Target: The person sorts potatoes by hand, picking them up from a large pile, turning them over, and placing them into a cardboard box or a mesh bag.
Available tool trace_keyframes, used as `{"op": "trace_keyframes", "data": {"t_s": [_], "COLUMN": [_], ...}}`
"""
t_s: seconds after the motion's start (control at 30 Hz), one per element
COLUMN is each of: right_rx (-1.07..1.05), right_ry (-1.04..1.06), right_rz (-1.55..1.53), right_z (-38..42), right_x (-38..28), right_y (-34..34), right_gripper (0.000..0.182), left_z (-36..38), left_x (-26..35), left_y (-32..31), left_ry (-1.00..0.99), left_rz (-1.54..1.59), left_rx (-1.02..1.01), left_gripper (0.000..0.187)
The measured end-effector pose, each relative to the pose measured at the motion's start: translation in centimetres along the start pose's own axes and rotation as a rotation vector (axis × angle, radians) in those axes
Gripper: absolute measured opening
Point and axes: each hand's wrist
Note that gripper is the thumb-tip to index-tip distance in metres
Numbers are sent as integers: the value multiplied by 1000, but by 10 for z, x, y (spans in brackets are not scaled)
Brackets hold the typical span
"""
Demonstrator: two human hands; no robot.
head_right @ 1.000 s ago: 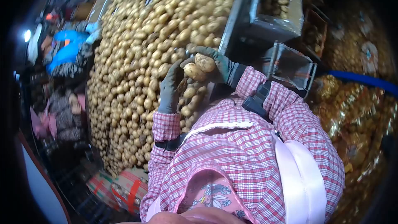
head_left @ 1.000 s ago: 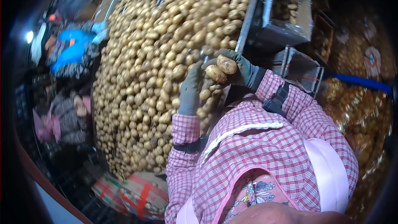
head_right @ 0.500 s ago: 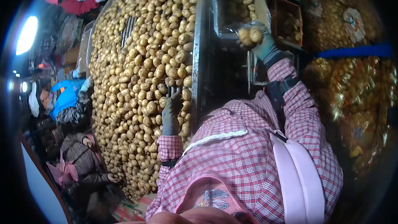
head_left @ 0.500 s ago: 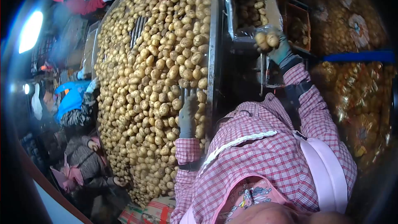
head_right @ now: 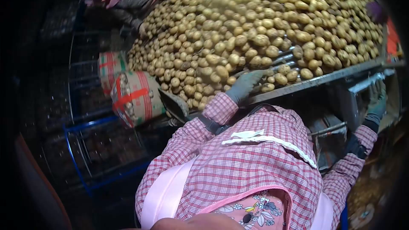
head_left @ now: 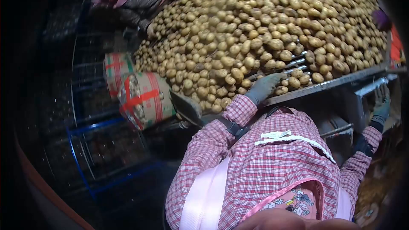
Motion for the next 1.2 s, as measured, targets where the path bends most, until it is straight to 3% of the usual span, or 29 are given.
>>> {"op": "trace_keyframes", "data": {"t_s": [0.03, 0.1, 0.13, 0.17, 0.2, 0.27, 0.3, 0.33, 0.37, 0.4, 0.43, 0.47, 0.5, 0.57, 0.63, 0.77, 0.8, 0.83, 0.87, 0.9, 0.93, 1.0, 1.03, 1.07, 1.13, 1.17, 1.2], "right_rx": [-322, -308, -488, -668, -724, -971, -1065, -1149, -1271, -1577, -1517, -1672, -1820, -1993, -2022, -2057, -2084, -1883, -1813, -1766, -1716, -1587, -1556, -1769, -1699, -1438, -1350], "right_ry": [-87, -175, -236, -296, -312, -421, -469, -617, -629, -443, -786, -821, -709, -711, -731, -624, -483, -648, -827, -909, -989, -952, -894, -575, -456, -640, -631], "right_rz": [-35, 177, 156, 142, 269, 388, 497, 419, 477, 512, 582, 669, 635, 719, 805, 892, 938, 808, 778, 704, 630, 433, 467, 567, 637, 605, 505], "right_z": [-19, 36, 53, 69, 120, 182, 215, 248, 259, 281, 302, 311, 324, 346, 365, 356, 351, 353, 347, 340, 334, 324, 311, 287, 272, 272, 262], "right_x": [25, 51, 76, 102, 98, 119, 125, 129, 164, 163, 169, 193, 217, 246, 260, 303, 301, 311, 307, 295, 283, 279, 295, 297, 272, 247, 237], "right_y": [-15, -141, -177, -213, -268, -338, -369, -392, -400, -417, -430, -435, -437, -447, -457, -478, -480, -476, -485, -492, -499, -496, -491, -500, -512, -522, -517], "right_gripper": [51, 47, 46, 45, 44, 41, 36, 35, 35, 36, 38, 41, 45, 53, 52, 56, 58, 59, 61, 64, 66, 64, 61, 60, 57, 54, 52], "left_z": [10, 37, 55, 70, 90, 119, 134, 144, 149, 155, 156, 160, 163, 172, 162, 143, 134, 113, 94, 76, 51, 3, -21, -44, -35, -18, 6], "left_x": [-9, -42, -70, -41, -78, -132, -152, -148, -147, -147, -166, -178, -192, -232, -196, -211, -198, -122, -165, -135, -172, -133, -131, -152, -135, -111, -96], "left_y": [6, 12, 18, 44, 52, 77, 92, 105, 122, 139, 150, 163, 179, 199, 228, 226, 222, 239, 236, 239, 239, 226, 219, 204, 182, 175, 166], "left_ry": [105, 294, 272, 396, 309, 426, 348, 474, 604, 733, 746, 730, 712, 837, 943, 780, 754, 753, 602, 643, 481, 261, 540, 411, 228, 116, 121], "left_rz": [233, 707, 617, 451, 287, 306, 20, 194, 210, 235, 70, 147, 224, 360, 636, 738, 769, 674, 701, 701, 732, 1007, 530, 486, 582, 707, 533], "left_rx": [110, 335, 496, 679, 808, 1110, 1211, 1283, 1326, 1365, 1430, 1442, 1450, 1444, 1403, 1341, 1338, 1184, 1119, 1105, 1071, 988, 1032, 1018, 857, 758, 793], "left_gripper": [37, 36, 37, 39, 42, 40, 46, 54, 58, 61, 63, 64, 67, 67, 67, 59, 58, 59, 59, 57, 55, 47, 51, 61, 66, 66, 64]}}
Point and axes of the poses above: each hand's wrist, its own z-axis away from the middle knuckle, its own y-axis out of the back of the hand, x = y × z
